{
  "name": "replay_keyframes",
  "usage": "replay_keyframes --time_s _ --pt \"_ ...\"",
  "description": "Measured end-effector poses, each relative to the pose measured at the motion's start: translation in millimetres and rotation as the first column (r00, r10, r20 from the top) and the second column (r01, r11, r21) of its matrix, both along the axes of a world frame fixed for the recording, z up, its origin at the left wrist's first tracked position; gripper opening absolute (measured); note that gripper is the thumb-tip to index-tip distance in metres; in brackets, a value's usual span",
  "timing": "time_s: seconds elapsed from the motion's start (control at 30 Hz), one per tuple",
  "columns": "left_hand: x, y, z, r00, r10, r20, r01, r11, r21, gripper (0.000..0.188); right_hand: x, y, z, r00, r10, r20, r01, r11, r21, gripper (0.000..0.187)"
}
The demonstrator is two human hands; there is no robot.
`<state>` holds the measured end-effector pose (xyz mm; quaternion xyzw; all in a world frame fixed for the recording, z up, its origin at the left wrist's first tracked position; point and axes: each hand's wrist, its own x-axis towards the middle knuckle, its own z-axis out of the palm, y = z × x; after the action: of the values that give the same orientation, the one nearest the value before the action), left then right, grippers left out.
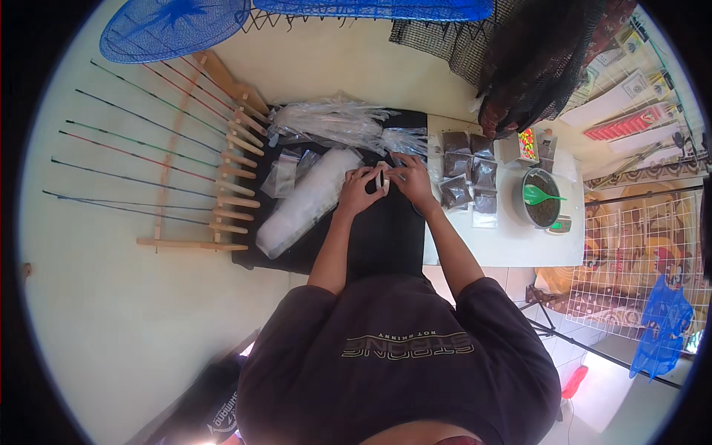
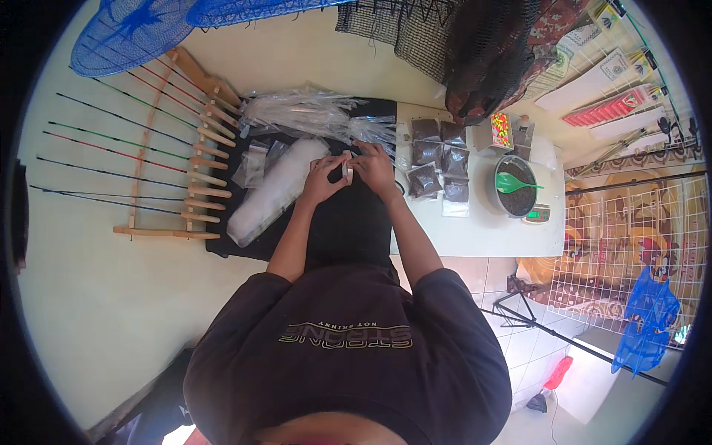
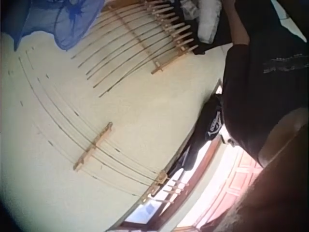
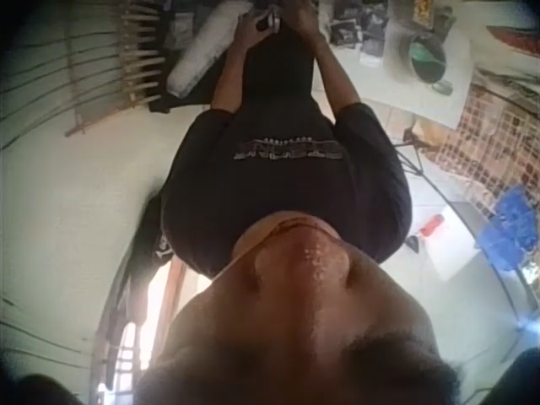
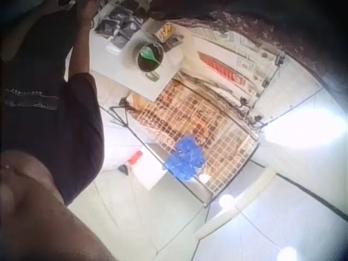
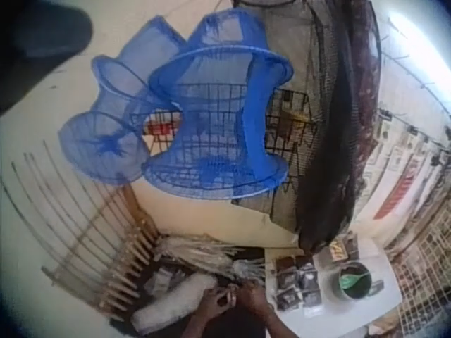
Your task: Weighing and bagging small quantities of fishing bait using a scoop and a digital scale.
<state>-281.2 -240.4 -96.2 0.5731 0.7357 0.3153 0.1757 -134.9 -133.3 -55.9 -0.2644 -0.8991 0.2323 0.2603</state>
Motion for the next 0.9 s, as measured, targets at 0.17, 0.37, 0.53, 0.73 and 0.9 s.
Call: replay_keyframes --time_s 0.17,0.37,0.53,0.73,0.9 --pt "-1 0 1 1.000 0.006 -0.020 -0.006 1.000 -0.005 0.059 -4 -3 -4 0.998 -0.008 -0.061 0.011 0.999 0.052 0.012" --pt "0 0 2 1.000 -0.006 0.019 0.006 1.000 -0.003 0.059 -8 -6 -6 1.000 0.000 -0.023 0.002 0.995 0.098 0.007" --pt "-5 0 1 1.000 0.026 -0.010 -0.026 1.000 -0.005 0.062 -9 0 -8 0.997 -0.020 0.079 0.009 0.991 0.130 0.006" --pt "-5 -3 6 1.000 0.018 -0.005 -0.018 1.000 0.011 0.063 -6 1 7 0.998 0.056 -0.001 -0.056 0.993 0.101 0.024" --pt "-4 -3 0 1.000 0.001 0.021 -0.002 0.999 0.041 0.062 -9 2 2 0.997 0.065 0.038 -0.068 0.994 0.083 0.015"
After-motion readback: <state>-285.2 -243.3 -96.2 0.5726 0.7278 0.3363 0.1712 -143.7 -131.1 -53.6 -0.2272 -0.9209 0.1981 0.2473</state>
